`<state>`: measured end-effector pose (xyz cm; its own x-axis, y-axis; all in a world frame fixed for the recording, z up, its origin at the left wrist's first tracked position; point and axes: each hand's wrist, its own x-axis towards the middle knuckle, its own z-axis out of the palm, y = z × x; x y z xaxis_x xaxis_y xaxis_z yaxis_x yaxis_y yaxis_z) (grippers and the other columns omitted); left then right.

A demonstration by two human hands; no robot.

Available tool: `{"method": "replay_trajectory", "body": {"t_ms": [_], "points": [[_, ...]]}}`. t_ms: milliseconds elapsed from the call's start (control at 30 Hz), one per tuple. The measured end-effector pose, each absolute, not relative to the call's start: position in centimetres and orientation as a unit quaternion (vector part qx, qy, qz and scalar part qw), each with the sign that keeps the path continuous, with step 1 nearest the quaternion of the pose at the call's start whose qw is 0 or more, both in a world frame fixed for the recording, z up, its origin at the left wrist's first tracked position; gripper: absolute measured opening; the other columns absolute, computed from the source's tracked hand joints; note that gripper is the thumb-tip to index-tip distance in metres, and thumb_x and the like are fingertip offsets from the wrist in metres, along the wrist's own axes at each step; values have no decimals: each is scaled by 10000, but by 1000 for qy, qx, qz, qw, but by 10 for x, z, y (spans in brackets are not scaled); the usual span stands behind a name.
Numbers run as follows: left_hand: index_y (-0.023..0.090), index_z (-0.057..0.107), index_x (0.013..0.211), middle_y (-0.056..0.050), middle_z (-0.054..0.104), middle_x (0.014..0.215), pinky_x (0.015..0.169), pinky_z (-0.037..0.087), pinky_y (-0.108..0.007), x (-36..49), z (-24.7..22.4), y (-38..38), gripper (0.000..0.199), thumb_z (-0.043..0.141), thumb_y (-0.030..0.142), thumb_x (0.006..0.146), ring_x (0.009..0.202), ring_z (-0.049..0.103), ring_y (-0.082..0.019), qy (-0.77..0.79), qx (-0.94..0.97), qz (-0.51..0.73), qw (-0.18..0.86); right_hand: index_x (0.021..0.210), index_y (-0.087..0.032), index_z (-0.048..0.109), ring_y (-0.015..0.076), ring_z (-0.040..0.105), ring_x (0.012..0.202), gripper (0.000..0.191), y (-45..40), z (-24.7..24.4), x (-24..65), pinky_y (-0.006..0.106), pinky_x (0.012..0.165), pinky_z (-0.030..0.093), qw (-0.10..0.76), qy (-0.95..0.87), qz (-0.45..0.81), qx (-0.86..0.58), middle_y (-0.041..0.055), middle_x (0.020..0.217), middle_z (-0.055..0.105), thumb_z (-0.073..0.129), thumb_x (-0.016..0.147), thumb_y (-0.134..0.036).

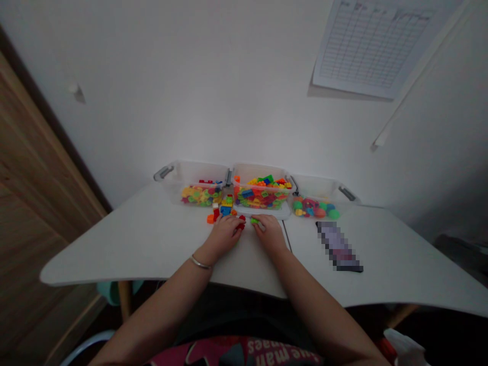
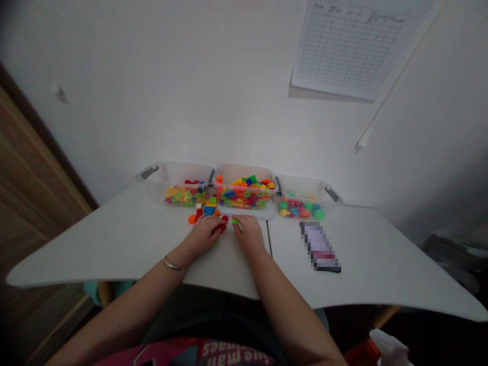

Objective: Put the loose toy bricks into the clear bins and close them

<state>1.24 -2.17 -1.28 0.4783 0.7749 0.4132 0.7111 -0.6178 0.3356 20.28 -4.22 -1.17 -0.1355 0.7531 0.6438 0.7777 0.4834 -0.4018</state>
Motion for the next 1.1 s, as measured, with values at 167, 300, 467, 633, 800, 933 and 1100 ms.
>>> {"method": "replay_trajectory", "body": {"t_ms": [167, 300, 467, 633, 800, 933, 1100], "points": [[222, 664, 1102, -68, 685, 1193, 1081, 340, -488, 14, -7, -25, 282, 506, 184, 872, 1164, 566, -251, 433, 860, 261, 66, 952, -206, 676, 209, 639, 871, 164, -31, 11, 218, 338, 783, 511, 518, -688, -57, -505, 79, 973, 723, 564, 870, -293], [226, 675, 1068, -59, 695, 1174, 1089, 328, -503, 14, -6, -25, 272, 502, 171, 865, 1166, 570, -249, 435, 859, 260, 71, 892, -193, 649, 230, 614, 909, 128, -15, 49, 238, 387, 884, 452, 567, -594, -145, -552, 81, 956, 712, 592, 843, -297], [216, 682, 1067, -64, 703, 1161, 1062, 370, -480, 14, -8, -24, 279, 508, 161, 856, 1212, 538, -263, 422, 864, 267, 64, 905, -204, 648, 237, 578, 979, 126, 0, 72, 251, 398, 913, 387, 527, -564, -168, -612, 77, 1055, 711, 530, 871, -232], [212, 685, 1057, -62, 708, 1153, 1060, 375, -473, 13, -7, -24, 274, 507, 154, 857, 1216, 529, -265, 420, 865, 268, 61, 974, -220, 700, 250, 569, 1036, 225, 7, 63, 249, 435, 970, 352, 489, -563, -171, -644, 64, 1151, 709, 493, 886, -217], [236, 688, 1080, -47, 702, 1182, 1087, 348, -485, 14, -5, -25, 285, 508, 166, 871, 1209, 543, -252, 432, 860, 261, 78, 1192, -265, 667, 251, 432, 1289, 355, 7, 50, 242, 510, 1133, 203, 442, -611, -194, -628, 35, 1301, 644, 447, 915, -237], [249, 684, 1138, -44, 692, 1217, 1117, 296, -547, 15, -2, -28, 334, 488, 169, 880, 1263, 511, -278, 441, 859, 245, 86, 1250, -229, 637, 277, 331, 1378, 386, 8, 48, 238, 558, 1170, 130, 400, -649, -185, -619, 67, 1377, 584, 487, 898, -277], [231, 662, 1195, -59, 674, 1249, 1104, 349, -518, 15, -2, -28, 386, 483, 148, 862, 1253, 513, -274, 433, 857, 269, 80, 1369, -154, 517, 302, 327, 1380, 540, 6, 50, 238, 554, 1149, 231, 448, -660, -160, -582, 140, 1399, 542, 532, 836, -235]]}}
